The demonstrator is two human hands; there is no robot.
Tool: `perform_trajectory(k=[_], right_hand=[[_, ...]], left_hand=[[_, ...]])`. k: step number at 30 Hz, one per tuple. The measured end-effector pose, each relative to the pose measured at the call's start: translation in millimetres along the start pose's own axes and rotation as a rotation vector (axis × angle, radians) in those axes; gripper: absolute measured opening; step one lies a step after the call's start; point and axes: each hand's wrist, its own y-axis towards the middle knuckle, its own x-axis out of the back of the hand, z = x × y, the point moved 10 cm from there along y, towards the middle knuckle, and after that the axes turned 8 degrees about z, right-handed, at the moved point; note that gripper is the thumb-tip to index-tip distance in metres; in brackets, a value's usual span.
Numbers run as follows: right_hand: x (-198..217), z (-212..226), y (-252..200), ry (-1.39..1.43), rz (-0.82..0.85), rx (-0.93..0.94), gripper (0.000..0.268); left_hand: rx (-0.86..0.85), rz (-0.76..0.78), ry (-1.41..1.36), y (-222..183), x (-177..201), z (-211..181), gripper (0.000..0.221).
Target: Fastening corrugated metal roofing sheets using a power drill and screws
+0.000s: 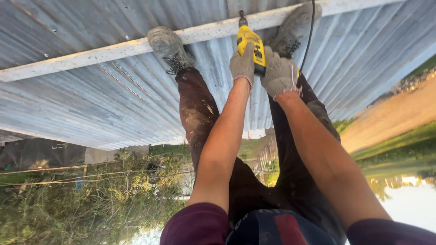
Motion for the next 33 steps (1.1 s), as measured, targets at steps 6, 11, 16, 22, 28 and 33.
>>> perform_trajectory(k=[6, 11, 16, 22, 28, 33], right_hand=[[-4, -7, -2, -0.260, 0.148, -0.016, 0.043], [-10, -3, 4, -0.387, -0.056, 0.019, 0.032], [11, -5, 3, -0.332, 0.282, -0.024, 0.040], [5, -7, 11, -0.287, 0.132, 0.045, 0.031], [5, -5, 6, -0.284, 0.025, 0.042, 0.041], [-6, -6, -7, -0.124, -0.011, 0.035, 0.042]], left_hand=[[-0.001, 0.069, -0.281, 37, -10, 45, 0.058], [-0.041, 0.080, -0.309, 45, -9, 40, 0.052], [-0.011, 0.101, -0.340, 54, -22, 50, 0.060], [-0.072, 0.087, -0.222, 29, -13, 18, 0.067], [-0.080, 0.093, -0.270, 48, -15, 28, 0.055], [-0.050, 0.012, 0.082, 25, 2, 12, 0.057]])
